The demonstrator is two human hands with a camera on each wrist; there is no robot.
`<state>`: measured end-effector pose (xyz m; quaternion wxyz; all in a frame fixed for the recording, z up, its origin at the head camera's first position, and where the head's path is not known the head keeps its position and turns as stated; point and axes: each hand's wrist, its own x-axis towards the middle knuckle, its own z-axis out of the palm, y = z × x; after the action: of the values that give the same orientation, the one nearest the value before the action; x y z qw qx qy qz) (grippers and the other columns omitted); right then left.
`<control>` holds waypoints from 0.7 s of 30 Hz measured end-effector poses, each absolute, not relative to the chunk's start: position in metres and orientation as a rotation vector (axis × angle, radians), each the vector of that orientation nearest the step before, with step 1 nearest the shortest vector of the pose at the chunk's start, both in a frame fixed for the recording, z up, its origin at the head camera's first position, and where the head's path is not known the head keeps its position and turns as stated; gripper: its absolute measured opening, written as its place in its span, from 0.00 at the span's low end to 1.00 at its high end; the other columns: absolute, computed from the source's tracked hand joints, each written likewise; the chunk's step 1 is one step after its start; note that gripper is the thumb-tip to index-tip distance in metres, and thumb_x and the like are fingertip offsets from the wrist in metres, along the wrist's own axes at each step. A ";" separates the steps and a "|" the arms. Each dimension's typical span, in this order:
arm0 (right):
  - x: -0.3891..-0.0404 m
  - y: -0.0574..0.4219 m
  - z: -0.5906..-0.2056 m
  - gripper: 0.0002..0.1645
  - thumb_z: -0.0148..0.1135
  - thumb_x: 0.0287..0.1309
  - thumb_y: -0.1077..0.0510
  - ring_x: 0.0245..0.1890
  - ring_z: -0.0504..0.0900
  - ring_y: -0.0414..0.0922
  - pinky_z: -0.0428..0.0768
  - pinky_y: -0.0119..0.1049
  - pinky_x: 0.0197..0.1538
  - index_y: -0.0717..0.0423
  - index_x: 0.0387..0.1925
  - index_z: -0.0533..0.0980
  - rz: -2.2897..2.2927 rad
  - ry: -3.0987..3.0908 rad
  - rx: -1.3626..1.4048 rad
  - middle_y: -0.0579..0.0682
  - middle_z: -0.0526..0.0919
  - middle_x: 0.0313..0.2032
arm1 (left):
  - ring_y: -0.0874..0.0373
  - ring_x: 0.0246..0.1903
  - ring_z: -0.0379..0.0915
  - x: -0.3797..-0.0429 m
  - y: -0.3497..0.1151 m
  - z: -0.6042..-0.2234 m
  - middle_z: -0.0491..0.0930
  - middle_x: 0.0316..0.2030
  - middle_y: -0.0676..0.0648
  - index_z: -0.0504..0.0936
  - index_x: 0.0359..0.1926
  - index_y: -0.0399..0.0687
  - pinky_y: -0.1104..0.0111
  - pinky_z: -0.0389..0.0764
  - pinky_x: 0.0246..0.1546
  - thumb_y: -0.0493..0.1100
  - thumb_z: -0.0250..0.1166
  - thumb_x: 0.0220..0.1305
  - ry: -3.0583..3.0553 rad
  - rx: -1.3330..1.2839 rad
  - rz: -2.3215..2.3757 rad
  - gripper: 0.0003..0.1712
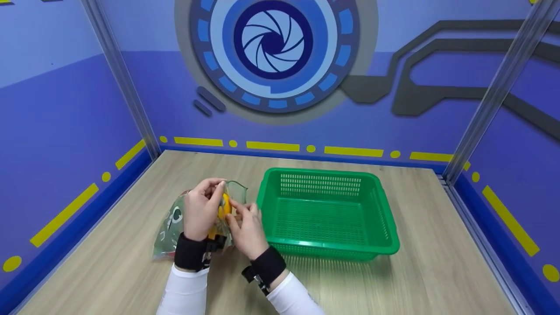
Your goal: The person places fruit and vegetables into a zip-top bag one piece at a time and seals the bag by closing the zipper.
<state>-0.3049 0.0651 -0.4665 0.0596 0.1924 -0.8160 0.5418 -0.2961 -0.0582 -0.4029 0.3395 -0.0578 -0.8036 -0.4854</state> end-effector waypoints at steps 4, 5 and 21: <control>-0.306 0.072 -0.463 0.27 0.53 0.77 0.56 0.42 0.74 0.47 0.74 0.34 0.42 0.67 0.70 0.70 1.529 -2.639 0.649 0.60 0.78 0.48 | 0.64 0.19 0.63 -0.297 -0.062 -0.405 0.72 0.19 0.48 0.87 0.43 0.39 0.77 0.68 0.23 0.38 0.65 0.72 -2.055 -0.158 -1.252 0.08; -0.307 0.073 -0.462 0.28 0.52 0.78 0.56 0.42 0.74 0.47 0.74 0.35 0.42 0.67 0.70 0.69 1.531 -2.662 0.657 0.60 0.79 0.48 | 0.64 0.19 0.62 -0.297 -0.063 -0.405 0.72 0.19 0.48 0.87 0.43 0.39 0.76 0.67 0.23 0.38 0.65 0.72 -2.047 -0.156 -1.253 0.08; -0.310 0.087 -0.454 0.14 0.63 0.68 0.66 0.40 0.77 0.47 0.81 0.44 0.46 0.59 0.54 0.79 1.293 -2.726 0.507 0.54 0.82 0.42 | 0.62 0.21 0.63 -0.298 -0.068 -0.405 0.72 0.21 0.48 0.87 0.44 0.38 0.76 0.67 0.24 0.37 0.65 0.71 -1.991 -0.122 -1.340 0.07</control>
<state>-0.3101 0.0874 -0.4542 0.0412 0.1655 -0.8903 0.4223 -0.2984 -0.0679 -0.4046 0.3610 -0.0473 -0.7726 -0.5202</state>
